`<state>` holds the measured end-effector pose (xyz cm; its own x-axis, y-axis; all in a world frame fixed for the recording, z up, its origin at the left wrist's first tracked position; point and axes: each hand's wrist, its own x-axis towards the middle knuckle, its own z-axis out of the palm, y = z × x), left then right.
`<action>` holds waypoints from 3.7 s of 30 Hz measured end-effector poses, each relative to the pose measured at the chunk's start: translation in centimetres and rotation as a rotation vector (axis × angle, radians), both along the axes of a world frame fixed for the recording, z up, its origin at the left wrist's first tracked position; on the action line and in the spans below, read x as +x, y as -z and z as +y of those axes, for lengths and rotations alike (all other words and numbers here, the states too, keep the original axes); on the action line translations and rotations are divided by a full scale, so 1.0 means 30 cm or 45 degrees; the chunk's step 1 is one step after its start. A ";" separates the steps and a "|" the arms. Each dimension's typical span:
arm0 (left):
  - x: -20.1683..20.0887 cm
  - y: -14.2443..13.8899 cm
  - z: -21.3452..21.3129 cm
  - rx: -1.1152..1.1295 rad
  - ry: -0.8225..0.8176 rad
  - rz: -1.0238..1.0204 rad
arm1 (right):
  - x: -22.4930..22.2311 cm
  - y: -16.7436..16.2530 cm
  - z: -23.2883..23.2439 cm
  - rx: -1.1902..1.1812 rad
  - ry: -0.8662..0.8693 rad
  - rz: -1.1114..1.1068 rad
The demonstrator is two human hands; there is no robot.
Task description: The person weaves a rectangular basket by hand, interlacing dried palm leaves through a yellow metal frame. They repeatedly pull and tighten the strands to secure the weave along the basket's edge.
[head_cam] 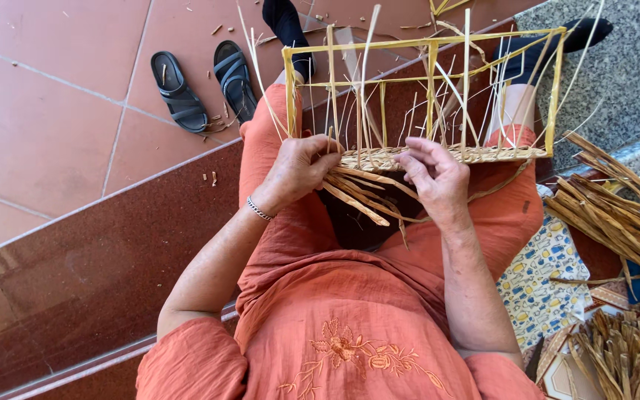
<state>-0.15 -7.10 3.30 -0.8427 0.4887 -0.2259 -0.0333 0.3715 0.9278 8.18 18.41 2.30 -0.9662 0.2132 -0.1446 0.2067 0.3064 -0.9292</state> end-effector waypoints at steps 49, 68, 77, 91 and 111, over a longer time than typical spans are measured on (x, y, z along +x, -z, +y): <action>0.134 -0.010 -0.184 0.165 -0.388 0.166 | 0.066 -0.064 -0.151 0.918 -0.341 0.683; 0.168 0.027 -0.111 0.020 -0.255 0.423 | 0.026 -0.075 -0.147 0.782 -0.441 0.507; 0.187 0.056 -0.096 0.049 -0.208 0.740 | 0.038 -0.098 -0.128 0.503 -0.323 0.252; 0.151 0.035 -0.157 0.108 -0.517 0.345 | -0.031 -0.095 -0.113 0.760 -0.311 0.357; 0.133 0.076 -0.033 0.002 -0.213 0.692 | -0.060 -0.017 -0.065 0.673 -0.338 0.234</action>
<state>3.84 -8.08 1.01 -0.9035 0.3389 0.2622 0.3908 0.4006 0.8288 6.39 16.47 2.81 -0.9952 -0.0405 0.0891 -0.0889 0.7542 -0.6506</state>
